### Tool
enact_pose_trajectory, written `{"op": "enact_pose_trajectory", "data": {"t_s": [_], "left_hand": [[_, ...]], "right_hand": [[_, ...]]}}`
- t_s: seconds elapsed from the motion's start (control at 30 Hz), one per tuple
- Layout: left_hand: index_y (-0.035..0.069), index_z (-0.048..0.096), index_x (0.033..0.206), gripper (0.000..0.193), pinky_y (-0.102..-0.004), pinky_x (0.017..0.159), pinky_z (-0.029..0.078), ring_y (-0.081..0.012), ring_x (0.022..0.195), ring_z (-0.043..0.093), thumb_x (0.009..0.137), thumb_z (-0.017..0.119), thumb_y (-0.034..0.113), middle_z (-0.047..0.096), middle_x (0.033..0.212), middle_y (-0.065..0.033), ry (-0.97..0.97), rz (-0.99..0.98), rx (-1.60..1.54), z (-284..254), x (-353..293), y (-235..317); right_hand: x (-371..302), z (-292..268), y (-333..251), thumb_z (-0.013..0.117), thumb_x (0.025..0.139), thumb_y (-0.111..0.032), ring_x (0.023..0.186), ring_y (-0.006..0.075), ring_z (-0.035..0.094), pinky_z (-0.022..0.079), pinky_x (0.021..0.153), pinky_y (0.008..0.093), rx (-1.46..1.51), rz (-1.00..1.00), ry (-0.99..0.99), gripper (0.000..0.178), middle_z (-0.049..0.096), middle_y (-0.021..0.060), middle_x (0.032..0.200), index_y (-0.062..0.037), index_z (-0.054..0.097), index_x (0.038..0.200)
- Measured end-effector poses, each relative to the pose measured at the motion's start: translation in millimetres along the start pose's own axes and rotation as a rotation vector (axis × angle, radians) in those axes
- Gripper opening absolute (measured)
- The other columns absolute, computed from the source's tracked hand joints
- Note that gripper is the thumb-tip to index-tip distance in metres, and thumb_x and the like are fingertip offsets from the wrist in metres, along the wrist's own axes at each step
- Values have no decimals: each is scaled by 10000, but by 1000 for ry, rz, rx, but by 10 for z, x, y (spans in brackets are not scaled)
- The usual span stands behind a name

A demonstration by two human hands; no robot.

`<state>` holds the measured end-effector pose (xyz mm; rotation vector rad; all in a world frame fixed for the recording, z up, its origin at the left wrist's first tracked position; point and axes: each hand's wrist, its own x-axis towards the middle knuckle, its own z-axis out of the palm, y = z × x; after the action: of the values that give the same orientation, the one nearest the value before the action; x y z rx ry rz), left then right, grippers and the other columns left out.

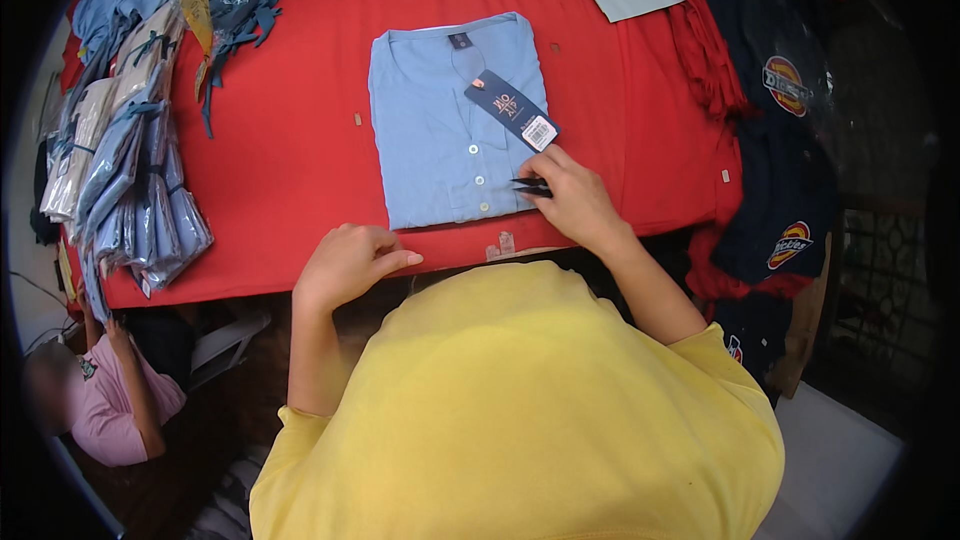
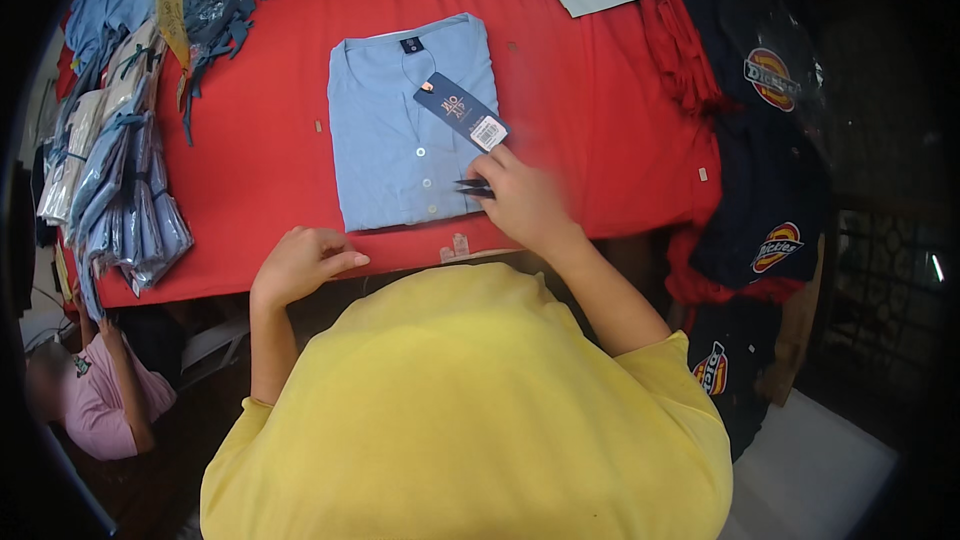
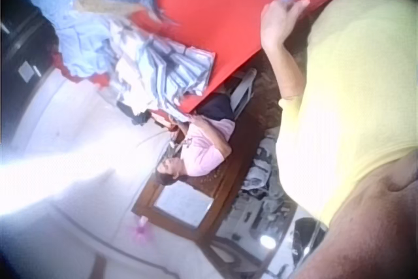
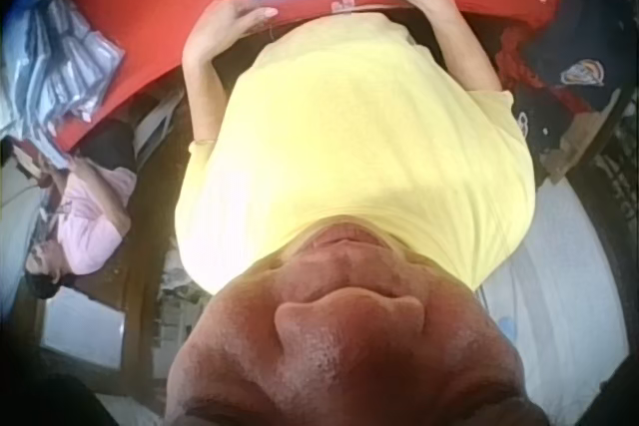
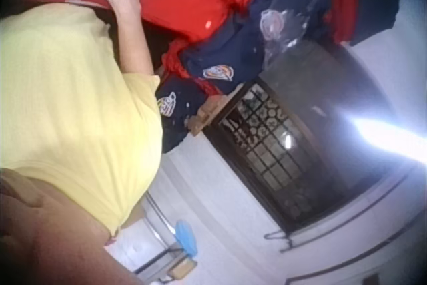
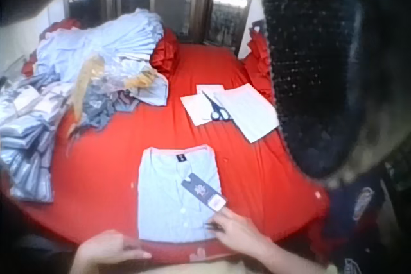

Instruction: The person folds light blue shirts using a cardboard guide, inserts them into plastic bags, and writes on a paper list. They handle multiple shirts, garment tags, and a pencil while working at a large red table.

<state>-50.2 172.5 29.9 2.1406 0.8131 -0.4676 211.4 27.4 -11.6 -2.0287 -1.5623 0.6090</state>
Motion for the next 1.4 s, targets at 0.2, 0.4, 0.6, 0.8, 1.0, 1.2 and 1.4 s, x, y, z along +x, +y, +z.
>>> {"op": "enact_pose_trajectory", "data": {"t_s": [0.2, 0.4, 0.6, 0.8, 1.0, 1.2, 1.4], "left_hand": [[14, 617, 800, 151, -370, 607, 474, -291, 694, 584, 782, 710, 131, 573, 787, -103, 539, 379, -99, 462, 325, 374], [49, 598, 907, 249, -376, 694, 465, -281, 854, 562, 722, 754, 108, 561, 934, -96, 656, 316, 38, 569, 377, 331], [85, 592, 997, 368, -403, 802, 405, -290, 931, 509, 678, 776, 99, 529, 1017, -101, 757, 313, 125, 596, 361, -49], [81, 600, 852, 171, -381, 753, 404, -258, 831, 525, 731, 720, 93, 556, 857, -59, 810, 475, 171, 651, 403, -105], [68, 593, 757, 125, -374, 693, 415, -276, 740, 551, 765, 710, 108, 559, 763, -78, 865, 397, -3, 672, 270, -125], [44, 667, 809, 97, -362, 689, 510, -272, 757, 648, 795, 706, 131, 658, 792, -108, 506, 62, -343, 713, -145, -177], [88, 682, 1112, 498, -349, 918, 492, -279, 1003, 649, 835, 629, 499, 693, 1048, -119, -18, -372, -407, 897, -777, -378]], "right_hand": [[-11, 146, 111, 682, 792, -65, 825, 327, 609, 482, 676, 388, 135, 19, 84, 154, 590, 120, 944, -9, 603, 912], [-184, -171, 151, 682, 826, -121, 800, 282, 622, 474, 693, 365, 149, 97, -95, 177, 613, 150, 852, 32, 611, 877], [-433, -649, 51, 681, 797, -353, 906, 336, 616, 478, 800, 433, -299, 395, -666, 350, 645, 159, 914, -38, 676, 949], [-46, -655, 617, 671, 817, -169, 1004, 332, 577, 469, 835, 402, 29, 187, 29, 371, 560, 191, 1092, 2, 549, 1123], [1498, -519, 711, 640, 848, -172, 966, 365, 562, 457, 846, 421, -110, 41, 301, 380, 583, 192, 1036, -6, 572, 1184], [2993, -390, 589, 656, 833, -220, 996, 372, 569, 471, 860, 439, -393, -158, 521, 443, 582, 203, 1075, 29, 572, 1191], [3377, -235, 348, 665, 804, -229, 1012, 361, 571, 473, 838, 489, -719, -57, 330, 316, 563, 168, 1102, -50, 639, 1063]]}}
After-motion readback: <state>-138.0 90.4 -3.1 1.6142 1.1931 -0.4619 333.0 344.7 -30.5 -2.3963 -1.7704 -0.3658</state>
